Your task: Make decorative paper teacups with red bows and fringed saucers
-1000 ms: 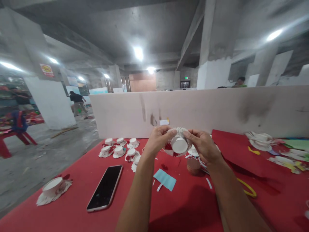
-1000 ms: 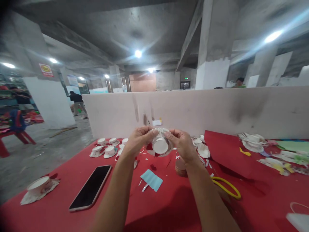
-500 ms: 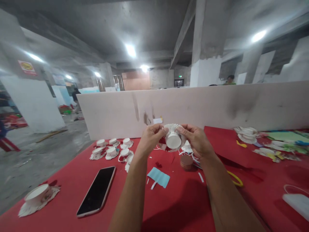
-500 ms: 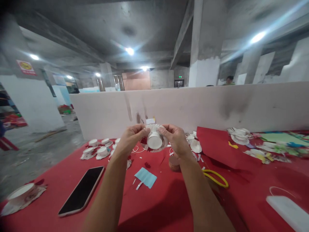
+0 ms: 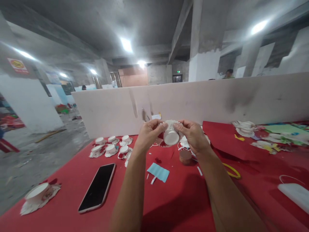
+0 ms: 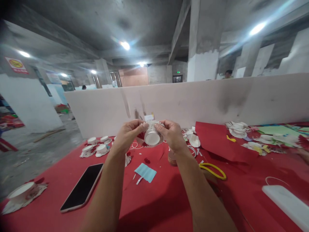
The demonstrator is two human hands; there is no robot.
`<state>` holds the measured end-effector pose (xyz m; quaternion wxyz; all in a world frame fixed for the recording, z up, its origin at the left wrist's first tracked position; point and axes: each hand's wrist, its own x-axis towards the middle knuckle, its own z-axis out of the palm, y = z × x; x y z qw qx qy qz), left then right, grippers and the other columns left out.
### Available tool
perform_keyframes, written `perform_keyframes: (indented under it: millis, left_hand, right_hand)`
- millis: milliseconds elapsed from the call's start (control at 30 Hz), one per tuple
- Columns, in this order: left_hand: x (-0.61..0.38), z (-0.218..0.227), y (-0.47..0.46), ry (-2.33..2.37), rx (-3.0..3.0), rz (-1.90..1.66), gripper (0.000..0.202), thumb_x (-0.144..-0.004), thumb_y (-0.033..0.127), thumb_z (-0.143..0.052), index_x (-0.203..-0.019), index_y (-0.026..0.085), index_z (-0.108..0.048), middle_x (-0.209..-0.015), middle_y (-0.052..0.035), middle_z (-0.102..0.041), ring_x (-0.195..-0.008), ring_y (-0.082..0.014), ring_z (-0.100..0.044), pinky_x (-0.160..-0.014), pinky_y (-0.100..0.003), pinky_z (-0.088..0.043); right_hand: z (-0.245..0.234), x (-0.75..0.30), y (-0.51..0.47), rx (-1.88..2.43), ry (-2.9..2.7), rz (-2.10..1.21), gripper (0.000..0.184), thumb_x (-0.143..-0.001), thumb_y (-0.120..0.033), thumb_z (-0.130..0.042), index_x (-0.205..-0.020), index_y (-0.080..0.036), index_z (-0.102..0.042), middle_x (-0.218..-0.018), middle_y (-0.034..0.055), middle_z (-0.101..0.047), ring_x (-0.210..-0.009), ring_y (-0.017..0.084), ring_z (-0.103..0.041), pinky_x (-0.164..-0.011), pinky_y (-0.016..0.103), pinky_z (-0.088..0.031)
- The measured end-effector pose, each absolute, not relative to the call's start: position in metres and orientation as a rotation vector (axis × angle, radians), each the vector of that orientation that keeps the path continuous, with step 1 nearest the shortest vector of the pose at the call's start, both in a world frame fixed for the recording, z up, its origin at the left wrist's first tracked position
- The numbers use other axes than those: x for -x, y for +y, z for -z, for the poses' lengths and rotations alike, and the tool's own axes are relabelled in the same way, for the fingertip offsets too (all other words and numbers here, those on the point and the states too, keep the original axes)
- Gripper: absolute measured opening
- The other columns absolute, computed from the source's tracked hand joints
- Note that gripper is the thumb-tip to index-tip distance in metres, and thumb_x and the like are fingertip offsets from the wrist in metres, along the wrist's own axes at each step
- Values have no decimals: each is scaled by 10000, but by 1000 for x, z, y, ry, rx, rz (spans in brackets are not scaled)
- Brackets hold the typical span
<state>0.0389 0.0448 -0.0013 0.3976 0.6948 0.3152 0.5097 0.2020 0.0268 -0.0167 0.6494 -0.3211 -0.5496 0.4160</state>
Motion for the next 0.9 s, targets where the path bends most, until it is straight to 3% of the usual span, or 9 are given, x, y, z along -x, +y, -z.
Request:
perform_keyframes:
  millis: [167, 300, 533, 733, 900]
  left_hand:
    - [-38, 2, 45, 813, -1764, -1310, 235, -736, 395, -641, -688, 166, -620, -566, -15, -571, -469, -95, -512, -421, -202, -387]
    - [-38, 2, 43, 805, -1759, -1284, 238, -740, 404, -635, -703, 169, -619, -547, -13, -559, -411, -85, -477, -383, -202, -341]
    - [-31, 0, 44, 796, -1707, -1535, 257, -743, 393, -635, -656, 155, -596, -561, 4, -547, -504, -85, -487, -464, -194, -390]
    - [-23, -7, 35, 601, -1377, -1876, 199, -718, 321, -669, -632, 164, -582, -546, 38, -531, -493, -61, -473, -479, -175, -380]
    - [-21, -8, 45, 445, -1097, -1954, 131, -670, 247, -690, -656, 164, -590, -618, 32, -584, -553, -60, -529, -550, -172, -420]
  right_hand:
    - [18, -206, 28, 694, -1267, -984, 320, -682, -412, -707, -903, -185, -662, -749, 18, -671, -630, 139, -587, -593, 269, -468]
    - [17, -206, 26, 717, -1303, -960, 317, -703, -432, -687, -878, -169, -663, -734, 23, -664, -597, 125, -566, -555, 250, -452]
    - [19, -216, 39, 780, -1155, -716, 338, -710, -448, -664, -905, -173, -633, -865, 43, -669, -788, 154, -608, -718, 283, -466]
    - [64, -248, 70, 1084, -1046, -713, 291, -605, -366, -731, -771, -148, -633, -660, 18, -635, -631, 147, -589, -563, 249, -452]
    - [107, -276, 44, 1069, -887, -898, 246, -601, -353, -720, -726, -170, -612, -709, 39, -652, -569, 150, -606, -494, 259, -469]
